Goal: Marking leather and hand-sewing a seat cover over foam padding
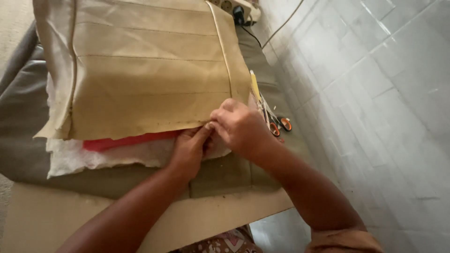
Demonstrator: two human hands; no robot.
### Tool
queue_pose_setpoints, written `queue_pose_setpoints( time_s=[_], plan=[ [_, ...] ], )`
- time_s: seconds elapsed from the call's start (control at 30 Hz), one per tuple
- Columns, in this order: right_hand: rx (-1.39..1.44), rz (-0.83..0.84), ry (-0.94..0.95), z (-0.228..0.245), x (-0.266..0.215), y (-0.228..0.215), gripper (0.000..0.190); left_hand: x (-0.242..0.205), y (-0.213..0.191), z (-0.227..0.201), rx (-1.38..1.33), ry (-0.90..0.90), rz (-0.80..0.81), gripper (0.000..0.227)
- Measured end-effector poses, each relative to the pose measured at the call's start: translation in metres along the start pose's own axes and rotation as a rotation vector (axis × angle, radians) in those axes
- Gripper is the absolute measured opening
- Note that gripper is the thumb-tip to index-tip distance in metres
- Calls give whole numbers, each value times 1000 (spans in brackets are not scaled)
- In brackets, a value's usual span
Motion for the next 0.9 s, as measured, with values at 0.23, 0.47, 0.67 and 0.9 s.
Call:
queue_pose_setpoints(
  time_s=[0.23,0.47,0.67,0.9],
  plan=[
    [-345,16,-151,-18,3,42,17,11,-6,12,-43,-89,26,21],
    [-49,-170,-209,36,-5,68,20,19,-21,32,-41,-156,48,27],
    [241,-454,-443,47,5,32,15,20,-30,33,-281,-227,69,26],
    [671,-487,-231,37,-3,42,18,22,-40,30,-575,-322,83,27]
  ],
)
Point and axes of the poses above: each hand's wrist, its own x-axis towards the middle knuckle, its own y-axis out of the palm, z = x × y, the point moved 2 cm from there along x, towards the middle knuckle, and after that the axes turned 4 degrees about -y, right-handed, at the moved point
